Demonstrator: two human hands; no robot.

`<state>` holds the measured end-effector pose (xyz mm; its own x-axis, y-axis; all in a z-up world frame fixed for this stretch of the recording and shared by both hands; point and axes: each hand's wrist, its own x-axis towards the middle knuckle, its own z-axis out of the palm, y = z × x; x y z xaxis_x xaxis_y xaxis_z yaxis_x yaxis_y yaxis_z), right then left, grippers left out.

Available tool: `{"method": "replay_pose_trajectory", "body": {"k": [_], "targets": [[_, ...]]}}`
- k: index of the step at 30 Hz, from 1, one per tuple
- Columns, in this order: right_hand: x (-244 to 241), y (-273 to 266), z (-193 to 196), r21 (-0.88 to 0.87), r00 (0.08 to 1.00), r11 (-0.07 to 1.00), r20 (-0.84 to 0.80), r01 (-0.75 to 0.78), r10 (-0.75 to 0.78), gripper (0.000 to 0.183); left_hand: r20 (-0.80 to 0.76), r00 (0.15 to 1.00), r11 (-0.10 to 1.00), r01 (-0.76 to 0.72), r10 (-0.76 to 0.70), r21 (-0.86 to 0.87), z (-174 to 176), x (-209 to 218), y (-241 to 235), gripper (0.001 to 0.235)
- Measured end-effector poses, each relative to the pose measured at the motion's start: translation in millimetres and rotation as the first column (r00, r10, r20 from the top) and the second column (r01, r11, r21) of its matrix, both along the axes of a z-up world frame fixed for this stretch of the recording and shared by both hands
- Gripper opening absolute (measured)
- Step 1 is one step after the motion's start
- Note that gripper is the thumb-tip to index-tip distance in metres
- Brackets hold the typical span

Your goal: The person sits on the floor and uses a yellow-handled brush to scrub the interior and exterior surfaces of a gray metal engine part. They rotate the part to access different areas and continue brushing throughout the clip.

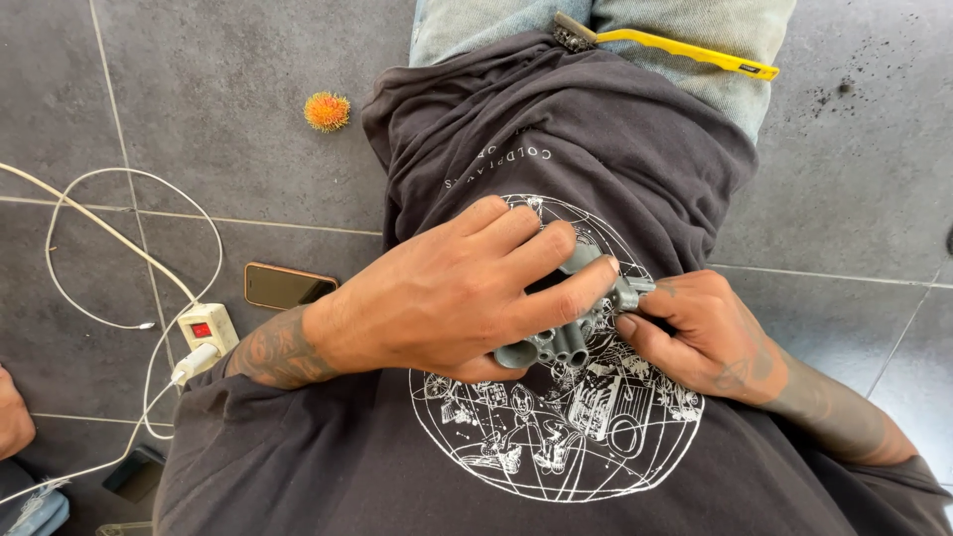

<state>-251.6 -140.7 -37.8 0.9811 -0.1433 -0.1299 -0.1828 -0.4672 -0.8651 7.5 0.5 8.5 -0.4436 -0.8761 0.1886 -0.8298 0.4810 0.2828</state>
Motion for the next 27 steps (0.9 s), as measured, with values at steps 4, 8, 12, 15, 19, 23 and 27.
{"method": "replay_pose_trajectory", "body": {"k": [4, 8, 12, 15, 19, 23, 27], "targets": [[-1.6, 2.1, 6.7, 0.022, 0.999, 0.999, -0.001, -0.046, 0.046, 0.030, -0.041, 0.999, 1.000, 0.006, -0.005, 0.030, 4.1, -3.9, 7.6, 0.105], [-8.3, 5.8, 8.4, 0.065, 0.998, 0.996, -0.013, -0.067, 0.068, 0.034, -0.008, 1.000, 1.000, 0.015, -0.015, 0.023, 5.7, -5.8, 13.9, 0.117], [1.1, -0.6, 15.7, 0.141, 0.992, 0.988, -0.102, -0.064, 0.079, 0.035, -0.110, 0.993, 0.994, 0.048, -0.037, 0.097, -1.6, -0.5, 9.9, 0.107], [-22.0, -26.2, 3.0, 0.092, 0.960, 0.990, -0.268, 0.104, -0.076, 0.035, -0.296, 0.954, 0.989, -0.008, 0.053, 0.150, -10.1, 17.4, 15.4, 0.085], [-8.7, -44.5, 1.8, -0.061, 0.895, 0.906, -0.135, 0.420, -0.424, 0.020, -0.474, 0.867, 0.980, -0.077, 0.158, 0.186, -21.4, 32.1, 26.8, 0.090], [51.8, -57.2, -19.1, -0.423, 0.903, 0.810, 0.321, 0.407, -0.286, 0.016, -0.780, 0.600, 0.978, -0.019, 0.177, 0.208, -33.7, 22.5, 22.7, 0.082], [108.2, -69.5, -68.7, -0.739, 0.944, 0.588, 0.261, 0.329, -0.201, 0.046, -0.928, 0.267, 0.960, 0.026, 0.261, 0.278, -29.8, 7.8, 14.1, 0.080]]}}
